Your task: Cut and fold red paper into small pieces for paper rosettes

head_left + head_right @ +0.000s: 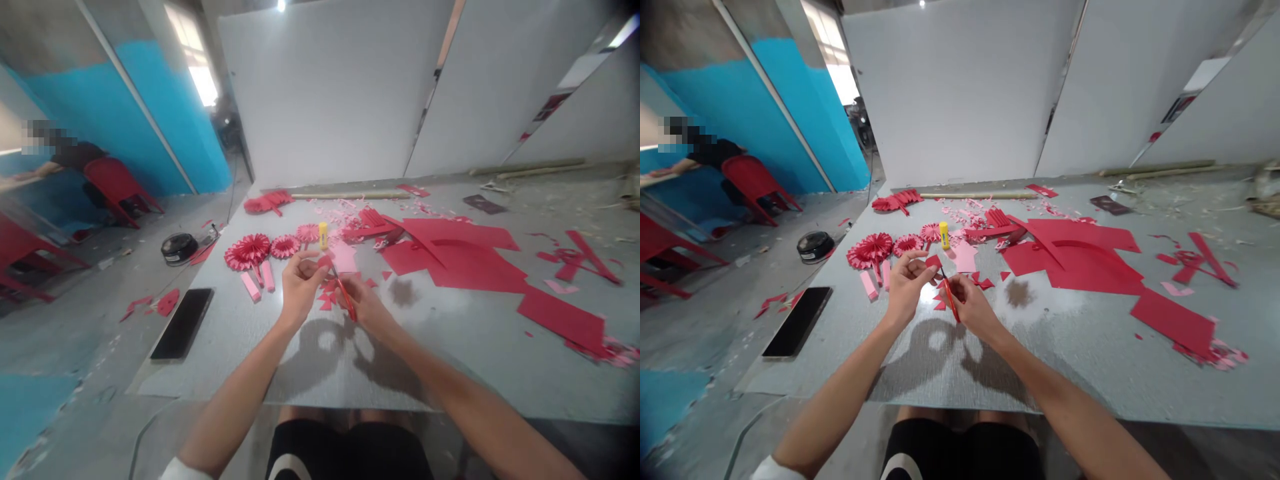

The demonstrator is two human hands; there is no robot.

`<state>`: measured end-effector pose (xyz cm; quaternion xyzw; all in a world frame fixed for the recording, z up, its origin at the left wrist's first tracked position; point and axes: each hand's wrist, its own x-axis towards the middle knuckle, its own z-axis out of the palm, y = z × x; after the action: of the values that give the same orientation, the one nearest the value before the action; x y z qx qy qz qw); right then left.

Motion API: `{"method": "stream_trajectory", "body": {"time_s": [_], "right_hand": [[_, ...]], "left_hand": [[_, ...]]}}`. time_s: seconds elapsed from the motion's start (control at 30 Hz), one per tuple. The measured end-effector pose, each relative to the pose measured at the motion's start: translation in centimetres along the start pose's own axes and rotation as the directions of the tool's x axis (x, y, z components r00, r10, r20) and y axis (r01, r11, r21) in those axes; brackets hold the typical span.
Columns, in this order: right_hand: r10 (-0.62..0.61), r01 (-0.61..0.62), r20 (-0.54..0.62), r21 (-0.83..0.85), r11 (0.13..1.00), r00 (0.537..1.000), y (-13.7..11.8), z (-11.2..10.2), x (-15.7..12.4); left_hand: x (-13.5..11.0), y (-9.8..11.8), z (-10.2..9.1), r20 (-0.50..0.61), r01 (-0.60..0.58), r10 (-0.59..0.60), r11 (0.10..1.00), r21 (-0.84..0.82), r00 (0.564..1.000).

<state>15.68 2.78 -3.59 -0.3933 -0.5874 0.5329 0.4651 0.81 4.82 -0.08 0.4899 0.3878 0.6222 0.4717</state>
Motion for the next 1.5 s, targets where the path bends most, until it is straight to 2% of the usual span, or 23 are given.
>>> {"method": "stream_trajectory", "body": {"time_s": [0.43,0.67,0.9,1.5], "right_hand": [[0.033,-0.032,-0.022,0.042,0.999,0.999,-0.92,-0.11,-0.03],[0.032,-0.032,-0.001,0.124,0.992,0.999,-0.72,-0.27,0.0],[0.08,-0.084,0.033,0.137,0.987,0.996,-0.49,-0.12,0.03],[0.038,-0.044,0.06,0.114,0.993,0.997,-0.49,-0.27,0.07]], "left_hand": [[0.07,-0.25,-0.16,0.031,-0.006,0.003,0.995,0.101,1.0],[0.16,-0.4,-0.55,0.096,0.013,-0.015,1.0,0.027,0.995],[-0.18,-0.18,-0.11,0.055,-0.02,0.017,0.999,0.05,0.998],[-0.24,-0.18,-0.01,0.056,-0.022,0.016,0.993,0.113,0.998]]}}
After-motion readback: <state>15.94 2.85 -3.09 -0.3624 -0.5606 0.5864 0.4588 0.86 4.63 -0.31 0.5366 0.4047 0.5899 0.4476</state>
